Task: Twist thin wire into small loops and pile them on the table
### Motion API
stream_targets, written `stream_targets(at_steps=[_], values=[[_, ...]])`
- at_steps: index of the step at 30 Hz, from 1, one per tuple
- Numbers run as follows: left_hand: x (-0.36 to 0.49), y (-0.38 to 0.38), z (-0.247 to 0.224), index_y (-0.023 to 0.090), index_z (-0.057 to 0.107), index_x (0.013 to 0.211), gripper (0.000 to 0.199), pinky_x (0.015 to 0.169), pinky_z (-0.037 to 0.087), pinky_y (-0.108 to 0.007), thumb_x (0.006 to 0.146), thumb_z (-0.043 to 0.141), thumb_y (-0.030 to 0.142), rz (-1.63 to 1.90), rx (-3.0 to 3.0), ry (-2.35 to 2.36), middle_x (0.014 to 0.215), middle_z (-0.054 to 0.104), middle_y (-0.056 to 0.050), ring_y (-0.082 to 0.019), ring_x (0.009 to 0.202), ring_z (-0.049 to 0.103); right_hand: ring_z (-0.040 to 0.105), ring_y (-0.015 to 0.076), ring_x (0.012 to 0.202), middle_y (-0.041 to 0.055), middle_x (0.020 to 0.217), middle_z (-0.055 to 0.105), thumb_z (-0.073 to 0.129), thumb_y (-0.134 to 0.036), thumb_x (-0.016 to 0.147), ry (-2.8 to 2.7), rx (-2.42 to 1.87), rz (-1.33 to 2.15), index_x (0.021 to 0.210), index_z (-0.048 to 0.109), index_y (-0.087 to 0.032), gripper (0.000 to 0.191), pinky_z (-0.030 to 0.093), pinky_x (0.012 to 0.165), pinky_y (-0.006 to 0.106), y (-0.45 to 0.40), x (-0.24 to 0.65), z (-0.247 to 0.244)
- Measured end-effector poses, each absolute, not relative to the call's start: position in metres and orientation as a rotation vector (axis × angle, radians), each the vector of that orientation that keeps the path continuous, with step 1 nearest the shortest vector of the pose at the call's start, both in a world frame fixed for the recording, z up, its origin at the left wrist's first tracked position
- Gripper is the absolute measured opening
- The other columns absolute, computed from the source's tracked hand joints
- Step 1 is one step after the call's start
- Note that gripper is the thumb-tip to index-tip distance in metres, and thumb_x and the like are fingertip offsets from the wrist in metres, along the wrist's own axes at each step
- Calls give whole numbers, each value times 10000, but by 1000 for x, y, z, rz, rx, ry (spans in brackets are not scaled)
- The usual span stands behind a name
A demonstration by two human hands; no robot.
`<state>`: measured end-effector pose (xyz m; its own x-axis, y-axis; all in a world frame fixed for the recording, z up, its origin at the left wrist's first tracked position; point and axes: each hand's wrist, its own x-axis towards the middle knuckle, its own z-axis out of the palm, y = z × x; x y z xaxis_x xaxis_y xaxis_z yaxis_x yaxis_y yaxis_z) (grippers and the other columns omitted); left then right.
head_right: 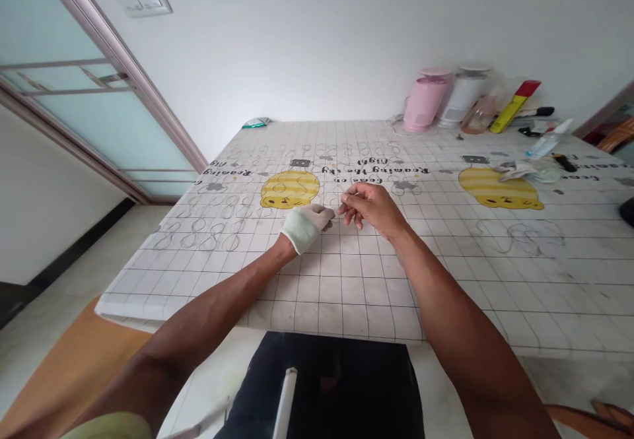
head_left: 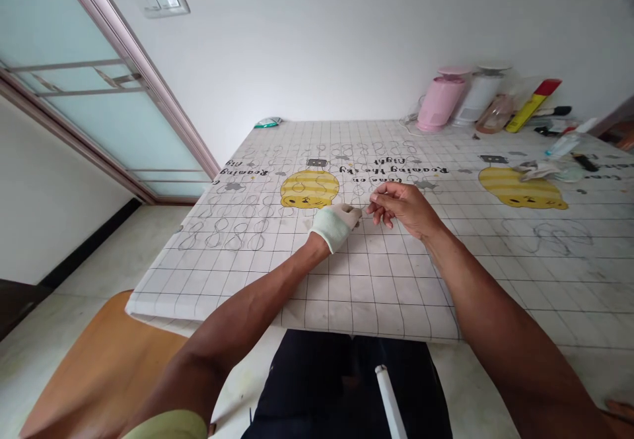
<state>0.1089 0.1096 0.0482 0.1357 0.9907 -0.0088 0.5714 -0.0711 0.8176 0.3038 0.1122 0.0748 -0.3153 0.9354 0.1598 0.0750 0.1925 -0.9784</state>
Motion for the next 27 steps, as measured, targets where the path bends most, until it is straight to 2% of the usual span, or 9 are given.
stream_targets(at_steps=[7, 12, 20, 27], values=[[118, 101, 52, 203, 701, 759, 253, 703, 488, -305, 938, 577, 332, 665, 1751, 1593, 764, 734, -81, -224, 783, 685, 733, 215, 653, 140, 933, 799, 847, -448, 835, -1513, -970, 1335, 896, 698, -182, 311, 437, 406, 243, 113, 295, 67], [121, 93, 56, 193, 699, 834, 294, 657, 476, -286, 979, 513, 367, 654, 1743, 1516, 761, 727, -68, -204, 751, 677, 705, 180, 639, 132, 932, 794, 854, -447, 816, -1510, -977, 1327, 868, 716, -172, 312, 381, 395, 223, 112, 291, 66], [121, 95, 59, 209, 640, 707, 314, 660, 456, -298, 938, 542, 397, 714, 1718, 1397, 725, 723, -33, -179, 691, 651, 554, 112, 599, 44, 766, 680, 861, -439, 789, -1500, -998, 1257, 824, 757, -186, 275, 291, 395, 220, 113, 291, 66], [114, 87, 71, 232, 714, 765, 371, 731, 464, -303, 958, 534, 493, 770, 1804, 1393, 792, 735, -31, -204, 803, 664, 575, 135, 639, 40, 755, 668, 841, -459, 805, -1491, -961, 1204, 818, 753, -204, 270, 338, 428, 241, 111, 293, 71]])
